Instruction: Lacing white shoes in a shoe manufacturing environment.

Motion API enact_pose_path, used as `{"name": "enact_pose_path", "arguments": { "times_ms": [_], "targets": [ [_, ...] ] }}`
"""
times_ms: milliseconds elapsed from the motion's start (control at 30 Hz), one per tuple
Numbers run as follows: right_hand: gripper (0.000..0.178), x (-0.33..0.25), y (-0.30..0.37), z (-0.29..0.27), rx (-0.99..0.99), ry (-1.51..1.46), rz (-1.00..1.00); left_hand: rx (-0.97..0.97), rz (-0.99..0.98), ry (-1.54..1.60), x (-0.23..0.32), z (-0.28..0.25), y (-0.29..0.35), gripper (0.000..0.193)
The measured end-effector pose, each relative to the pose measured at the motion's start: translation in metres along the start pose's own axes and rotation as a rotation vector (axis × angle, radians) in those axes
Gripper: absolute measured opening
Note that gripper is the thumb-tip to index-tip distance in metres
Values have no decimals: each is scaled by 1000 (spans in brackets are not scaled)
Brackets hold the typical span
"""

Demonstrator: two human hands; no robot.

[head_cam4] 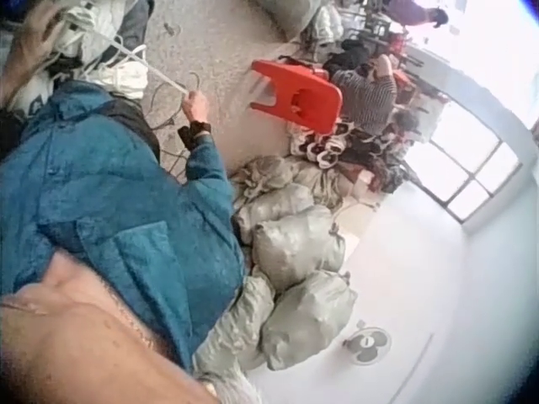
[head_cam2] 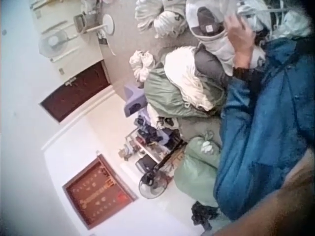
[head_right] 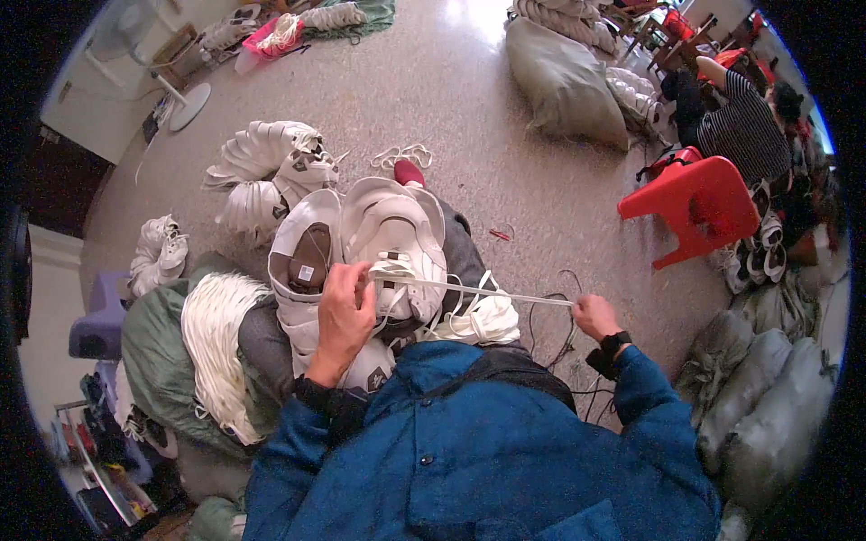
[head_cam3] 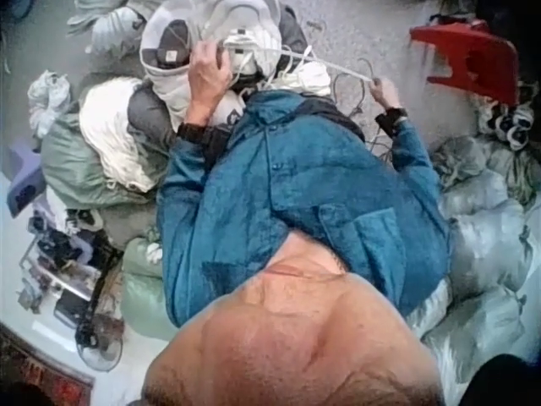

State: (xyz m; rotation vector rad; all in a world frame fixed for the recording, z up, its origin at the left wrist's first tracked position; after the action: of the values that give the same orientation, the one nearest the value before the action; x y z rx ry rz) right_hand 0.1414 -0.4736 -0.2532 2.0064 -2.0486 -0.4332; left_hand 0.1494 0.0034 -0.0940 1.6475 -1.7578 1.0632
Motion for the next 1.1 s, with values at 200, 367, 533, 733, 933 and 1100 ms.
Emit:
{"name": "enact_pose_path", "arguments": {
  "times_ms": [200, 367, 533, 733, 933, 1100],
  "targets": [
    [9, -208, 3, -105, 302, -396, -549, -101, 190, -71, 14, 9, -18, 23],
    [17, -308, 20, -147, 384, -474, -844, -49, 236, -78, 14, 7, -16, 23],
    [19, -323, 11, -131, 146, -647, -747, -50, 111, 100, 1, 3, -11, 28],
    [17, -327, 4, -124, 95, -653, -747, -21, -8, 179, -10, 3, -7, 29],
    [13, -327, 11, -111, -218, -613, -789, 21, 35, 164, -15, 3, -4, 26],
    [12, -315, 2, -123, -96, -754, -740, 70, 91, 113, -8, 2, -1, 25]
  ]
}}
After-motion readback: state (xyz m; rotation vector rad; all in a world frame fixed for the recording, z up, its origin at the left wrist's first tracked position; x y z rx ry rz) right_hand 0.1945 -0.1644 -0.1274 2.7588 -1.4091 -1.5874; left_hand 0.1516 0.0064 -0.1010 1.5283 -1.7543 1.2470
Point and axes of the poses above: each hand's wrist, its own y-axis away from the middle knuckle, its own z-axis out of the palm, x = y × z, the point moved 10 cm from there along -y, towards the middle knuckle, and after that the axes turned 11 degrees about y, right-handed, at the moved point
